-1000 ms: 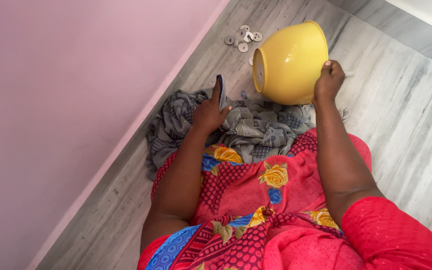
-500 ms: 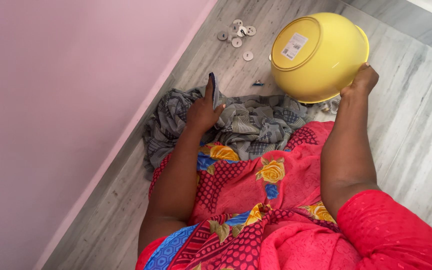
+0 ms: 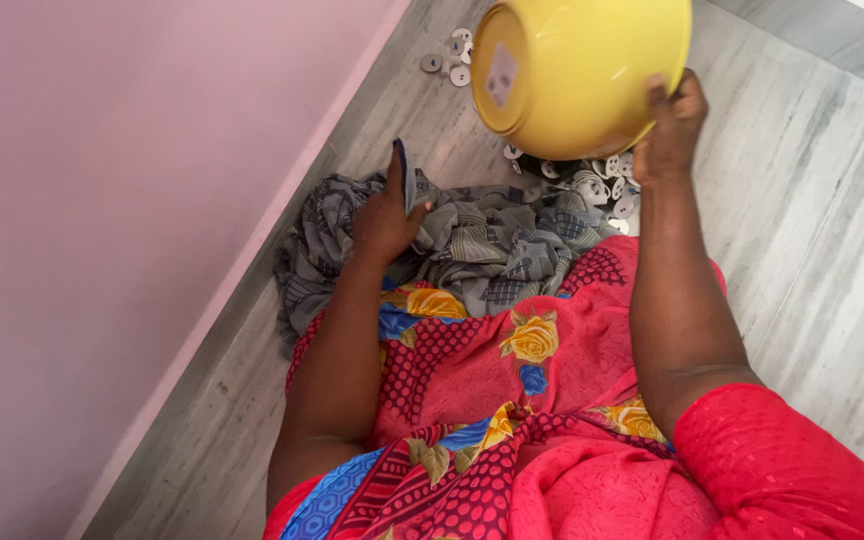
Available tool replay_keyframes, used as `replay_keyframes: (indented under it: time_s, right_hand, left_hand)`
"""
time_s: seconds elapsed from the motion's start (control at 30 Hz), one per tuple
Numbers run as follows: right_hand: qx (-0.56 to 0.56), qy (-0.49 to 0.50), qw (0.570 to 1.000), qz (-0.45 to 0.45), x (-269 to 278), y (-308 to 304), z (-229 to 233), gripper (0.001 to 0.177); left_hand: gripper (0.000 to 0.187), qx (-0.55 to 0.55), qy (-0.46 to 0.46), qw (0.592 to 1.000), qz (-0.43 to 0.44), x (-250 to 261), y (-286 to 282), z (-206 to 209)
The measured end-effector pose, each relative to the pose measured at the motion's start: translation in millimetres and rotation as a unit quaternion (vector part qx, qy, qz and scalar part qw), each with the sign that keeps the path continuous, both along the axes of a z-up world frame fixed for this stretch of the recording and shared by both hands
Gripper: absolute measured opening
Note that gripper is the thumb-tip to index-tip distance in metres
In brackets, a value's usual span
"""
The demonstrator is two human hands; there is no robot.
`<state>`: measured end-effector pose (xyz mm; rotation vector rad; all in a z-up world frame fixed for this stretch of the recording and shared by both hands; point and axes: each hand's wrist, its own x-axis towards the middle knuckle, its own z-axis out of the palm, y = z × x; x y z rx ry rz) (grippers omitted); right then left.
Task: The person sits on the floor and sorts a pile of electronic accessories. They pour the contents of a yellow bucket onto the floor, then pick up black power adapters and white charging cables one by one, placing them back into the bucket.
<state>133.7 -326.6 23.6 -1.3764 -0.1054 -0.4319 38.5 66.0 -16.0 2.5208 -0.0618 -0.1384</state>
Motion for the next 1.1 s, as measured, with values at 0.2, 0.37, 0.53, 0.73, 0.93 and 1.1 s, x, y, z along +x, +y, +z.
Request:
replay_keyframes:
  time_s: [0.2,0.37,0.53,0.73,0.93,1.1]
  right_hand:
    - [-0.455,-0.182,0.871,0.036,-34,103,-22,0.037]
    - [-0.623,-0.247,0.733,0.114,-39,136,-47,0.021]
    - [-0.702,-0.206,0.666,0.145,-37,135,-48,0.014]
    - [-0.574,-0.186,0.789,0.116,-15,88,-36,0.041]
    - [-0.541,0.095,0.821,-0.157,29,-6,-95,0.027]
    - [-0.594,0.239,0.752,-0.155,42,-40,-149,0.069]
  left_hand:
    - [0.104,-0.052,-0.045,0.990,0.125,2,28,1]
    - [0.103,-0.061,-0.168,0.976,0.127,-1,36,1]
    - [0.101,-0.070,-0.145,0.983,0.087,-5,26,6]
    - [0.097,-0.062,-0.120,0.991,0.023,-10,16,26]
    - [0.093,-0.045,-0.077,0.995,-0.047,-18,-4,36]
    - [0.092,-0.016,-0.041,0.997,-0.061,-18,-9,37]
